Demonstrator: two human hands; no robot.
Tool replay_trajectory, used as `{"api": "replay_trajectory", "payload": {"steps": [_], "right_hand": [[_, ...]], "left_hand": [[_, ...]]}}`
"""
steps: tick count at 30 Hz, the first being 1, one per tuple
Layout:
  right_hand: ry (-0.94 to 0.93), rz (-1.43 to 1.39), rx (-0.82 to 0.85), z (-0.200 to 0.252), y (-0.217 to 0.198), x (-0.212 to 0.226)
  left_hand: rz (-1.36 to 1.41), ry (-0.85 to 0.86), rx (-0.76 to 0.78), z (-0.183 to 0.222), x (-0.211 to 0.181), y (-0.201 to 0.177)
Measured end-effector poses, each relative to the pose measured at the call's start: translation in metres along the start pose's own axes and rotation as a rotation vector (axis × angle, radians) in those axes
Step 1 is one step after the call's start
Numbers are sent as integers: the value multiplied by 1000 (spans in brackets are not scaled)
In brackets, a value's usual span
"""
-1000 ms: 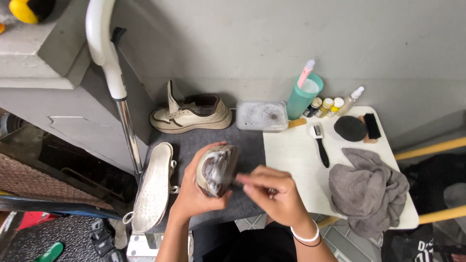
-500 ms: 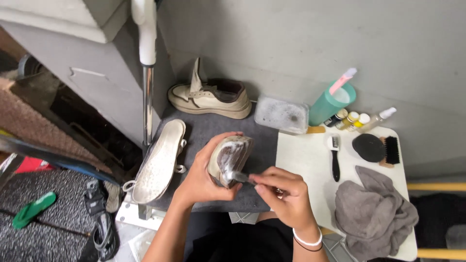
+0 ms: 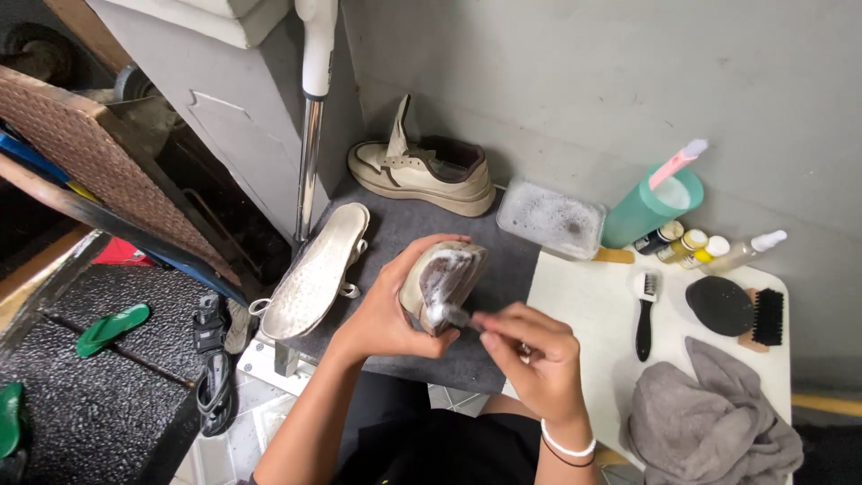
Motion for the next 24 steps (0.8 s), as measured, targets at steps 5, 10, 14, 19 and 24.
{"api": "replay_trajectory", "payload": {"steps": [5, 10, 14, 19, 24], "right_hand": [[-34, 59, -151, 0, 0, -4], [-80, 160, -253, -1, 3, 1], [-98, 89, -128, -9, 0, 1], [-72, -3, -24, -8, 0, 5], [-150, 231, -194, -2, 1, 17]], "left_hand": [[-36, -7, -2, 2, -1, 2], [-31, 3, 19, 2, 3, 1], [-3, 40, 25, -4, 8, -1], [4, 32, 6, 1, 9, -3], [-14, -5, -3, 0, 12, -6]]}}
Point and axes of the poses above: each hand's wrist, its own z-axis away from the middle knuckle, its own y-axis out of the palm, x = y × z, the point moved 1 cm from there along -z, towards the middle knuckle, and after that the axes turned 1 degree about x, right-handed, at the moved point
